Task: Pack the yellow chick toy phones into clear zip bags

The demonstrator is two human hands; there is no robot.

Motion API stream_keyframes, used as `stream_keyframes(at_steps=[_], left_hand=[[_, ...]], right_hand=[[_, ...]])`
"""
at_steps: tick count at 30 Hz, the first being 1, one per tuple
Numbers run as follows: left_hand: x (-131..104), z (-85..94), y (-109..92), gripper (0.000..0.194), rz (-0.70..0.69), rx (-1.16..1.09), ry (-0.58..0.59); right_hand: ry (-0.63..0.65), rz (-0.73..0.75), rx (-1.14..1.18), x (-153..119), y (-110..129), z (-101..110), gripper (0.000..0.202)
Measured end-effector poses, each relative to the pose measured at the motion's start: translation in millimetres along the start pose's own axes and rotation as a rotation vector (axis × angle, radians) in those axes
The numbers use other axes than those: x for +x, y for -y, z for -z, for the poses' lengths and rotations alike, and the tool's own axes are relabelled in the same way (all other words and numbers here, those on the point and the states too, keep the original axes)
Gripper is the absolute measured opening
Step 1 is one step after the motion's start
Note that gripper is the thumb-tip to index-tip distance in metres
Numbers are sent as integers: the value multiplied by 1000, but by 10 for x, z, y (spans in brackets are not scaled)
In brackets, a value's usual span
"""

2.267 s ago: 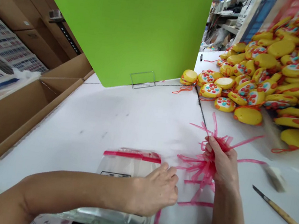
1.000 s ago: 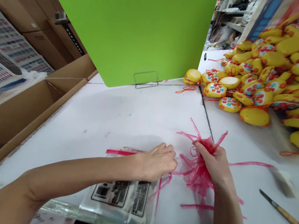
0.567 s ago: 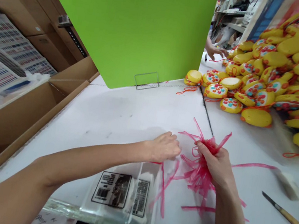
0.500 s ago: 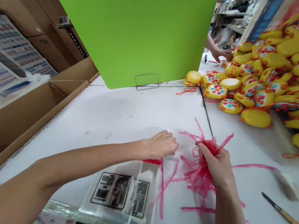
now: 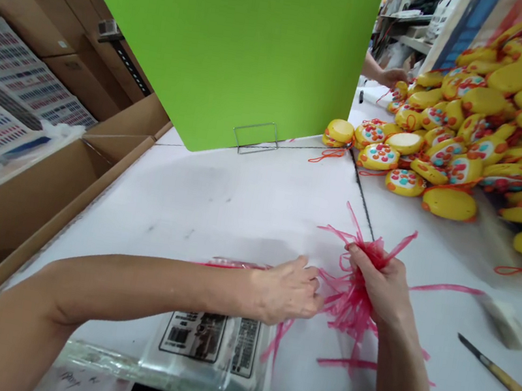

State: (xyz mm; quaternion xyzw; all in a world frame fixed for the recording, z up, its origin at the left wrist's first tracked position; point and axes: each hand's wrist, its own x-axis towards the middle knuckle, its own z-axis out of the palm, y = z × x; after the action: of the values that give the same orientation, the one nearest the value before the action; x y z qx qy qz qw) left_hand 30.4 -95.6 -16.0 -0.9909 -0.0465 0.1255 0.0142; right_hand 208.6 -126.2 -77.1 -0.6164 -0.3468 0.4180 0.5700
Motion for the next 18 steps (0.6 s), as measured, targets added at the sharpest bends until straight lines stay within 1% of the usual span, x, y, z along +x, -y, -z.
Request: stream_keyframes(at_steps=[4,6,11,13,15,18], left_hand=[[14,-61,74,12,8,3,7],[20,-79,93,10,-10,19,6],[13,-70,99,20,-76,61,46],[9,-91,132,19,-84,35,62],[11,-137,199,16,-69,-28,74],[12,-211,322,20,-3,-102,70]], right_hand=[[-6,2,16,5,-1,7,29],[-16,1,25,10,-7,10,29],[-35,3,41,19,-23,18,30],[-44,9,48,19,-30,23,31],[-56,15,55,19,-35,29,32],[-75,14,69,22,-35,37,32]])
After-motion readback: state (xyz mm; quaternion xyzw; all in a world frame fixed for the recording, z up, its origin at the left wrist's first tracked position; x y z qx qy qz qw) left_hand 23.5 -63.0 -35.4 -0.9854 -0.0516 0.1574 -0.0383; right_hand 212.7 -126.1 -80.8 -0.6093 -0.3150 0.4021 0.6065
